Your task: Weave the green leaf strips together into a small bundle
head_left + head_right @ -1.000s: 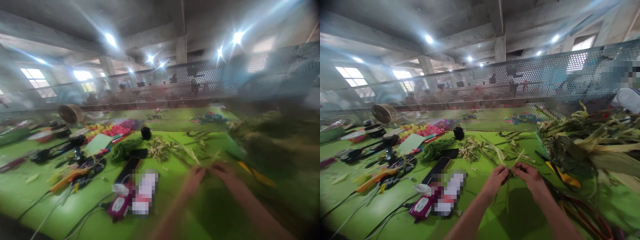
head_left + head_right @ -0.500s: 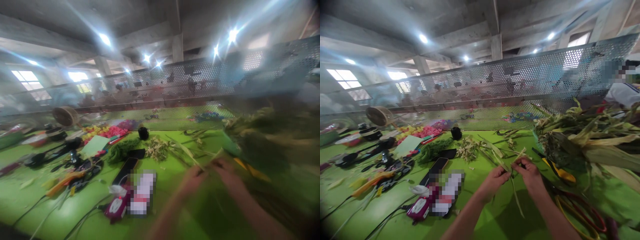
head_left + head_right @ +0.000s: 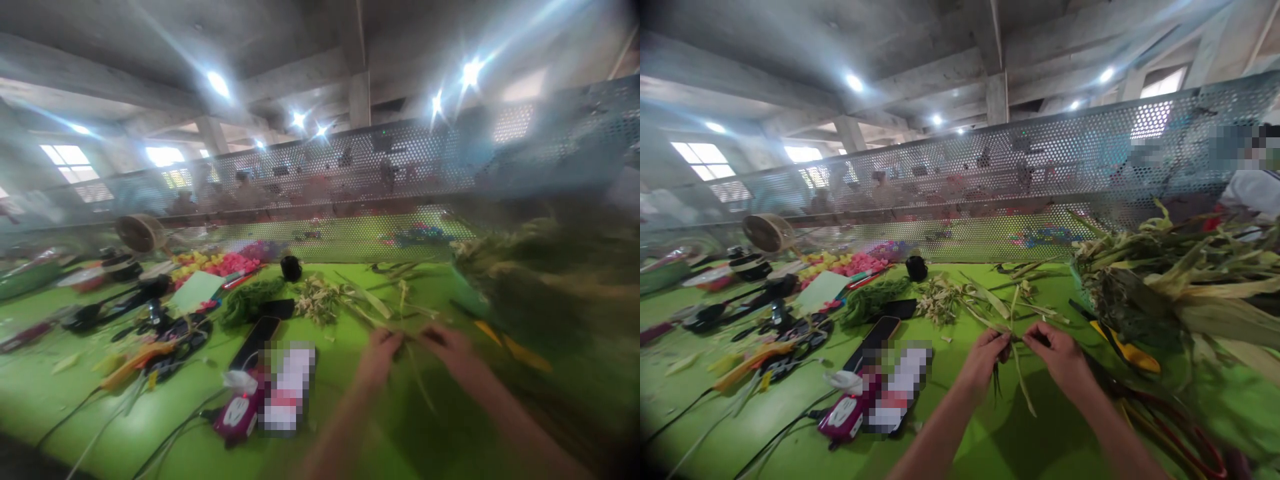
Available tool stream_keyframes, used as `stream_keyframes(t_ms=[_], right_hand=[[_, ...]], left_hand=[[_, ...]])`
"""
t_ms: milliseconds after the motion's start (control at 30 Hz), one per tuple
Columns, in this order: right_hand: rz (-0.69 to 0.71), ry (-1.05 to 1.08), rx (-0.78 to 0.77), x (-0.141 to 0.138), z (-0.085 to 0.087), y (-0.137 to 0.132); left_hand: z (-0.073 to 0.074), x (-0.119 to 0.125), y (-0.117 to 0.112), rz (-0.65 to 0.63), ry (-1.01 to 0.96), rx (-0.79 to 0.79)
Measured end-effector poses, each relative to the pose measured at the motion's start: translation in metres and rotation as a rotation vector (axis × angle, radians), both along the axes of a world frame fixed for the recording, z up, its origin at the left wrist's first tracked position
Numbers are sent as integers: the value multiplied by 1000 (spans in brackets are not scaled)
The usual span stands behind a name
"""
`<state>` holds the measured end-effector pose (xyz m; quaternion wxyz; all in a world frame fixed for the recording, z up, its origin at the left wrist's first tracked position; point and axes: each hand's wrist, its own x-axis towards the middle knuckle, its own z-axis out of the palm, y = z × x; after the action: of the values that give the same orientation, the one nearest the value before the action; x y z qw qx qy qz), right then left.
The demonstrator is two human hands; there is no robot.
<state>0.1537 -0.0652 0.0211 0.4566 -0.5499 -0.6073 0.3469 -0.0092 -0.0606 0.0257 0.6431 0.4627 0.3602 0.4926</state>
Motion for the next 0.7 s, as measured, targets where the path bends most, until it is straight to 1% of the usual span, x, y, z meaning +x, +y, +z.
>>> stream_keyframes(t_ms=[133, 233, 300, 433, 567, 633, 700], right_hand=[[-14, 31, 10, 2, -6, 4], [-4, 43, -22, 6, -8, 6], [-12, 59, -23, 8, -9, 7], [-64, 134, -24, 10, -7, 9], [-94, 117, -83, 11, -5, 12], [-133, 125, -71, 8, -4, 11], [-170, 140, -43, 2, -2, 8]], left_hand=[[9, 3, -7, 55, -82, -33], [9, 2, -7, 22, -76, -21], [5, 1, -5, -19, -14, 12], [-4, 0, -2, -102, 210, 86], [-8, 2, -1, -178, 398, 165], [-8, 2, -1, -192, 435, 186], [-7, 2, 0, -219, 418, 236]])
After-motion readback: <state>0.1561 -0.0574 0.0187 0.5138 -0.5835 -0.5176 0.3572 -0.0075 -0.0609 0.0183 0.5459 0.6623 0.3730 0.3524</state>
